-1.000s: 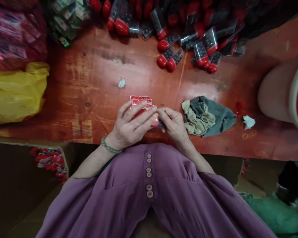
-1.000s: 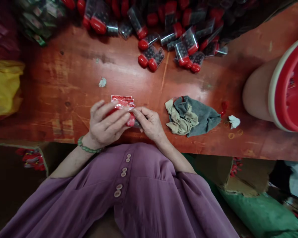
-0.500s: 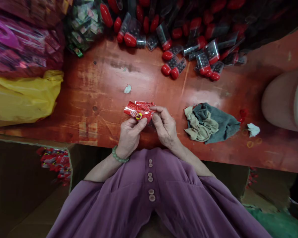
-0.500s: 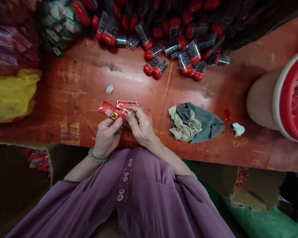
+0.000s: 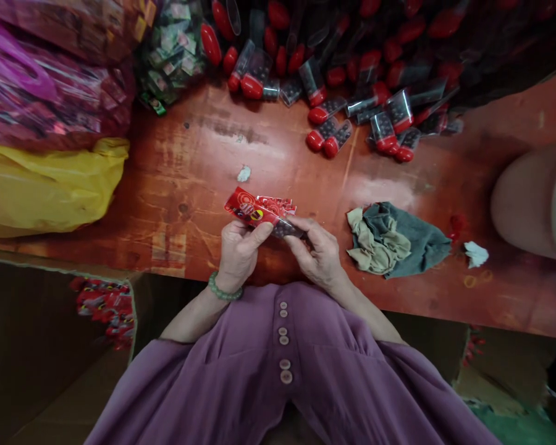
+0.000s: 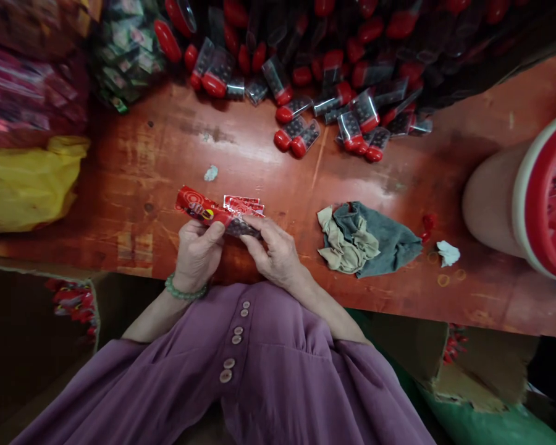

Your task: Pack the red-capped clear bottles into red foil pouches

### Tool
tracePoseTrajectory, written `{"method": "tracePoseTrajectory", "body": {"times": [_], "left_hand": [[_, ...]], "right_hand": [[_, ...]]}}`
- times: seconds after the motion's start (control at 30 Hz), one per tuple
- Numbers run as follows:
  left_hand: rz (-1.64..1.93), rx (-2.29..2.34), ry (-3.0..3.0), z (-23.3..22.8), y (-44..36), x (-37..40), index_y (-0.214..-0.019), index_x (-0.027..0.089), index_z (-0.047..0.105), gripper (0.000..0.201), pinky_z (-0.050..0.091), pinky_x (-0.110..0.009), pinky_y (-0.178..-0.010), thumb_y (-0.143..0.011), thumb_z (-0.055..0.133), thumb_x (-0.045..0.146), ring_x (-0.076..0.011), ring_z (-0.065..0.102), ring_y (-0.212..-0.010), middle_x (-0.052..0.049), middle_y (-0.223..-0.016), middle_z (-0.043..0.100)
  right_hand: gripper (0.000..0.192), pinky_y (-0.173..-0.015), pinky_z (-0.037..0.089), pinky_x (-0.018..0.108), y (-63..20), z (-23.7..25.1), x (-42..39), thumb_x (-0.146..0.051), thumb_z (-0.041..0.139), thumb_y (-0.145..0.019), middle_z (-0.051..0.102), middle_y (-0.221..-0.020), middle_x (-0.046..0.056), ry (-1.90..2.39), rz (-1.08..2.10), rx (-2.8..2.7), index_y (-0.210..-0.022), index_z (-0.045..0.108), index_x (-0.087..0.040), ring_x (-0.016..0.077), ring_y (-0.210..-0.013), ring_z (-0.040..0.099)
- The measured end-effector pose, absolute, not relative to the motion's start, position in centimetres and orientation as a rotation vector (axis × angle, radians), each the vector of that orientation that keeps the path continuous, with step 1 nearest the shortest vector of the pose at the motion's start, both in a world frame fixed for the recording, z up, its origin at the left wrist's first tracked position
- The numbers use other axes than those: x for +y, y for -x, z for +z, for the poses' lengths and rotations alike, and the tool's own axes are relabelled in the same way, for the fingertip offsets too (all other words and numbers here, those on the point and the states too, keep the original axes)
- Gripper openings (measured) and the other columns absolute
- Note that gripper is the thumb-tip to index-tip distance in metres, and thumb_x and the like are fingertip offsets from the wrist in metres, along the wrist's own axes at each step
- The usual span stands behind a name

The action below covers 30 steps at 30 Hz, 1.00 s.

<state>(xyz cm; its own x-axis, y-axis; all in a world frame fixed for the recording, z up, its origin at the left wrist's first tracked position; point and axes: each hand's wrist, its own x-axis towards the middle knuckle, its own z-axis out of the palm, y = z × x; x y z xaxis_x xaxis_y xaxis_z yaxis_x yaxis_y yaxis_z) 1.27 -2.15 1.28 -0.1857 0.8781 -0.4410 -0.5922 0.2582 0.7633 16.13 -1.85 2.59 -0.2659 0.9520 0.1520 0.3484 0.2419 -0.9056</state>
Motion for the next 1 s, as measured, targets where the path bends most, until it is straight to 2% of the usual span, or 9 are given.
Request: {"method": "tracePoseTrajectory", "body": {"times": [0.13, 0.27, 0.37, 0.5, 0.6, 0.77, 0.83, 0.93, 1.0], "left_hand": [[1.336, 1.110, -0.319, 1.4, -1.0, -1.9, -0.074, 0.019, 0.077, 0.031, 0.054, -0.029, -0.081, -0.059, 0.091, 0.041, -0.0137, 0.068, -0.070, -0.001, -0.075, 0.076], [1.256, 1.035, -0.360, 1.6, -1.0, -1.9, -0.081, 0.020, 0.077, 0.031, 0.055, -0.036, -0.090, -0.066, 0.086, 0.045, -0.0193, 0.072, -0.083, -0.004, -0.084, 0.078], [1.250, 1.046, -0.371, 1.5, -0.9, -1.7, -0.081, 0.019, 0.077, 0.030, 0.055, -0.037, -0.093, -0.068, 0.085, 0.045, -0.0200, 0.073, -0.086, -0.005, -0.084, 0.078], [1.277, 1.038, -0.370, 1.6, -0.5, -1.5, -0.083, 0.019, 0.075, 0.035, 0.055, -0.040, -0.095, -0.066, 0.086, 0.047, -0.0239, 0.073, -0.095, -0.007, -0.092, 0.078], [1.287, 0.989, -0.405, 1.6, -0.3, -1.3, -0.086, 0.021, 0.075, 0.037, 0.054, -0.042, -0.099, -0.067, 0.084, 0.051, -0.0272, 0.071, -0.107, -0.007, -0.100, 0.078], [1.285, 0.973, -0.342, 1.3, -0.4, -1.2, -0.081, 0.024, 0.078, 0.027, 0.057, -0.042, -0.097, -0.066, 0.086, 0.046, -0.0255, 0.073, -0.099, -0.004, -0.086, 0.079], [1.290, 0.965, -0.345, 1.3, -0.4, -1.2, -0.080, 0.025, 0.078, 0.028, 0.058, -0.042, -0.094, -0.062, 0.088, 0.045, -0.0253, 0.074, -0.095, -0.003, -0.084, 0.079], [1.280, 0.996, -0.391, 1.6, -0.3, -1.1, -0.081, 0.022, 0.078, 0.029, 0.058, -0.042, -0.093, -0.062, 0.088, 0.042, -0.0259, 0.074, -0.093, -0.004, -0.085, 0.079], [1.276, 1.017, -0.398, 1.8, -0.3, -1.0, -0.082, 0.020, 0.078, 0.027, 0.058, -0.042, -0.094, -0.065, 0.087, 0.040, -0.0255, 0.074, -0.092, -0.005, -0.087, 0.079]], "right_hand": [[0.025, -0.068, 0.058, 0.028, -16.1, 2.4, -1.7, -0.036, 0.062, -0.092, 0.073, -0.099, 0.004, 1.237, 1.362, -1.513, -0.113, 0.064, -0.022, 0.0129, -0.075, 0.067], [0.033, -0.058, 0.056, 0.024, -16.1, 2.2, -1.5, -0.047, 0.067, -0.087, 0.071, -0.095, 0.002, 1.246, 1.592, -1.279, -0.110, 0.063, -0.022, 0.0099, -0.064, 0.061], [0.029, -0.060, 0.056, 0.026, -15.8, 2.2, -1.5, -0.043, 0.066, -0.089, 0.072, -0.101, 0.004, 1.251, 1.528, -1.303, -0.110, 0.064, -0.023, 0.0101, -0.065, 0.061], [0.024, -0.079, 0.058, 0.033, -15.1, 2.3, -1.7, -0.035, 0.062, -0.091, 0.072, -0.106, 0.005, 1.318, 1.249, -1.507, -0.112, 0.065, -0.024, 0.0154, -0.082, 0.067], [0.023, -0.079, 0.059, 0.033, -14.8, 2.1, -1.8, -0.034, 0.062, -0.092, 0.073, -0.103, 0.005, 1.315, 1.208, -1.567, -0.113, 0.065, -0.023, 0.0157, -0.082, 0.068], [0.021, -0.087, 0.058, 0.036, -14.8, 1.7, -1.7, -0.027, 0.064, -0.090, 0.075, -0.106, 0.007, 1.238, 0.982, -1.689, -0.111, 0.067, -0.023, 0.0193, -0.095, 0.071], [0.021, -0.083, 0.059, 0.035, -14.8, 1.5, -1.9, -0.029, 0.064, -0.090, 0.075, -0.104, 0.007, 1.240, 1.015, -1.653, -0.110, 0.067, -0.023, 0.0186, -0.089, 0.071], [0.028, -0.066, 0.060, 0.029, -14.7, 1.5, -2.0, -0.042, 0.062, -0.092, 0.073, -0.100, 0.005, 1.276, 1.307, -1.471, -0.112, 0.065, -0.023, 0.0123, -0.066, 0.067], [0.034, -0.059, 0.057, 0.026, -14.5, 1.4, -2.0, -0.049, 0.062, -0.091, 0.071, -0.095, 0.002, 1.268, 1.449, -1.351, -0.112, 0.064, -0.023, 0.0090, -0.059, 0.063]]}}
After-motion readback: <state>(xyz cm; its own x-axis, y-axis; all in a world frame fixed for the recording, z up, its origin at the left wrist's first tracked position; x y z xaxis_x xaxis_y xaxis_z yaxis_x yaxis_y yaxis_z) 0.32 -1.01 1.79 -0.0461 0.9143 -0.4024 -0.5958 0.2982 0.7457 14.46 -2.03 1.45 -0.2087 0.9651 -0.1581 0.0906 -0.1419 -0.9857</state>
